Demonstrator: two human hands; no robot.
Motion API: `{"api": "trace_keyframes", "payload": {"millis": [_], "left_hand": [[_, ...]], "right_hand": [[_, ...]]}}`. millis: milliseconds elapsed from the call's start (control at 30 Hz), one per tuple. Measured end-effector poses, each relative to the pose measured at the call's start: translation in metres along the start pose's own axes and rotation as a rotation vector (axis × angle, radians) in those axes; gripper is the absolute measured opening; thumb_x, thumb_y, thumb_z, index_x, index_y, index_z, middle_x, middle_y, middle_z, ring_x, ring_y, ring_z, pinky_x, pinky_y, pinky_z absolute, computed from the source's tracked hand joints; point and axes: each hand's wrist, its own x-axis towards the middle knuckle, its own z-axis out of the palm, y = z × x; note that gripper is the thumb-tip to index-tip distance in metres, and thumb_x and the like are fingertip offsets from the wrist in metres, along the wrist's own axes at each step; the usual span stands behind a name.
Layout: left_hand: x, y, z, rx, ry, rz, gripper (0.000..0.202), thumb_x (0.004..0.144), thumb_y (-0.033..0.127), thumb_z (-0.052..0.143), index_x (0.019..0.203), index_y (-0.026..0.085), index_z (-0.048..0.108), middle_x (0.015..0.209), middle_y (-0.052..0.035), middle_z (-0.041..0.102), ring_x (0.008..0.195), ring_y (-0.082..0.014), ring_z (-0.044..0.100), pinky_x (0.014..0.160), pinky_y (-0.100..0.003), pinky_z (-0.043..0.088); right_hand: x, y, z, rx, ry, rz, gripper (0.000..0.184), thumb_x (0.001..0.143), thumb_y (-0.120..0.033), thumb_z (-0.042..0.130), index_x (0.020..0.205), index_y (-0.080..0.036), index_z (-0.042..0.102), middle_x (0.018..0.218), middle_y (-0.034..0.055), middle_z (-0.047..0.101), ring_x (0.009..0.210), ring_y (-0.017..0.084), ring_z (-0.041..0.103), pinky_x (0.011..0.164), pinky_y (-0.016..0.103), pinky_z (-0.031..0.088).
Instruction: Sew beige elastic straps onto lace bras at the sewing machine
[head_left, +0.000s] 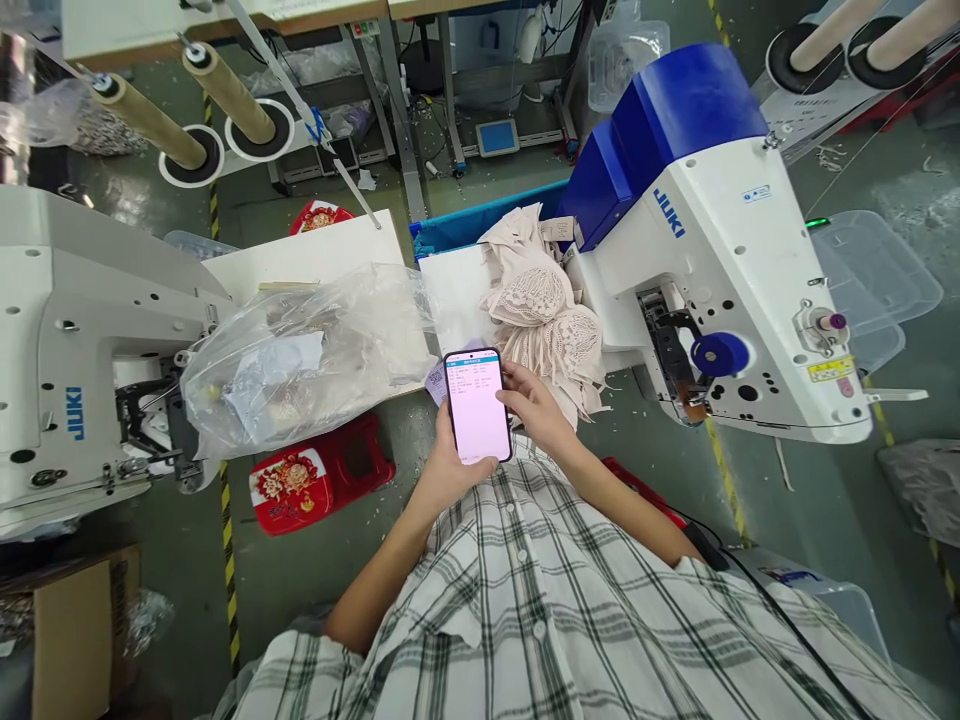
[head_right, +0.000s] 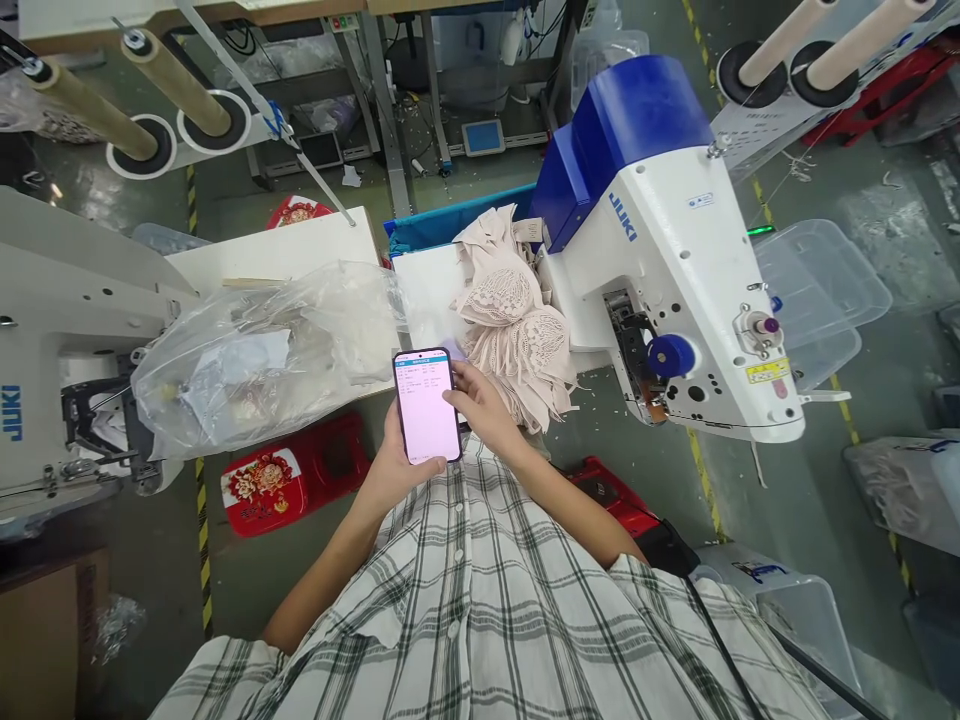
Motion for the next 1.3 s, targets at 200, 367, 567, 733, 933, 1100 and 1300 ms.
{"api": "trace_keyframes", "payload": {"millis": [200, 367, 567, 733, 933, 1100, 1300], "left_hand": [[-0.003, -0.002, -0.002, -0.001, -0.004, -0.006, 0.111, 0.071, 0.042, 0.081, 0.154, 0.021, 0.011, 0.157, -0.0197, 0.035, 0.146, -0.0354, 0.035, 0.114, -0.050, 0.038], [-0.005, -0.005, -0.002, -0.011, -0.028, -0.024, 0.108, 0.073, 0.040, 0.079, 0.153, 0.020, 0.009, 0.156, -0.0211, 0.037, 0.144, -0.0346, 0.039, 0.114, -0.052, 0.037], [-0.005, -0.006, -0.002, 0.037, -0.021, -0.015, 0.105, 0.074, 0.040, 0.077, 0.152, 0.021, 0.010, 0.155, -0.0195, 0.039, 0.142, -0.0340, 0.041, 0.114, -0.051, 0.038], [-0.006, -0.003, -0.001, 0.118, -0.020, -0.035, 0.105, 0.074, 0.038, 0.077, 0.152, 0.020, 0.009, 0.153, -0.0199, 0.038, 0.138, -0.0336, 0.044, 0.114, -0.050, 0.037], [-0.005, -0.004, -0.001, 0.070, -0.031, -0.028, 0.104, 0.073, 0.038, 0.077, 0.151, 0.020, 0.010, 0.155, -0.0205, 0.035, 0.140, -0.0347, 0.040, 0.116, -0.053, 0.034], [-0.002, -0.004, -0.003, -0.048, -0.029, -0.049, 0.105, 0.072, 0.038, 0.078, 0.152, 0.022, 0.011, 0.156, -0.0181, 0.035, 0.141, -0.0340, 0.040, 0.116, -0.052, 0.035], [-0.003, 0.002, -0.004, -0.116, -0.043, -0.090, 0.111, 0.070, 0.035, 0.080, 0.154, 0.024, 0.009, 0.155, -0.0168, 0.036, 0.130, -0.0338, 0.049, 0.095, -0.045, 0.055]], "right_hand": [[0.004, -0.001, 0.002, 0.007, 0.021, -0.014, 0.031, 0.074, -0.029, 0.067, 0.103, -0.026, 0.059, 0.110, 0.0032, 0.070, 0.104, 0.023, 0.064, 0.091, 0.039, 0.053], [0.010, -0.002, 0.002, -0.003, 0.033, 0.004, 0.032, 0.073, -0.031, 0.069, 0.102, -0.025, 0.056, 0.102, 0.0023, 0.070, 0.095, 0.022, 0.065, 0.082, 0.037, 0.054], [0.018, 0.000, 0.004, -0.036, 0.088, 0.011, 0.034, 0.072, -0.035, 0.072, 0.100, -0.024, 0.055, 0.095, 0.0011, 0.068, 0.091, 0.020, 0.063, 0.077, 0.034, 0.053], [0.024, 0.004, 0.006, -0.056, 0.122, 0.024, 0.037, 0.070, -0.040, 0.074, 0.096, -0.023, 0.054, 0.090, -0.0007, 0.065, 0.082, 0.018, 0.061, 0.071, 0.030, 0.050], [0.024, 0.003, 0.005, -0.071, 0.114, 0.048, 0.036, 0.070, -0.040, 0.072, 0.095, -0.024, 0.053, 0.087, -0.0013, 0.064, 0.079, 0.018, 0.061, 0.069, 0.031, 0.050], [0.019, -0.004, 0.003, -0.028, 0.044, 0.014, 0.035, 0.072, -0.033, 0.068, 0.103, -0.023, 0.057, 0.102, 0.0017, 0.068, 0.098, 0.020, 0.063, 0.085, 0.033, 0.051], [0.018, -0.006, 0.001, -0.013, 0.005, 0.015, 0.035, 0.071, -0.029, 0.065, 0.105, -0.023, 0.059, 0.106, 0.0021, 0.069, 0.101, 0.021, 0.064, 0.089, 0.035, 0.051]]}}
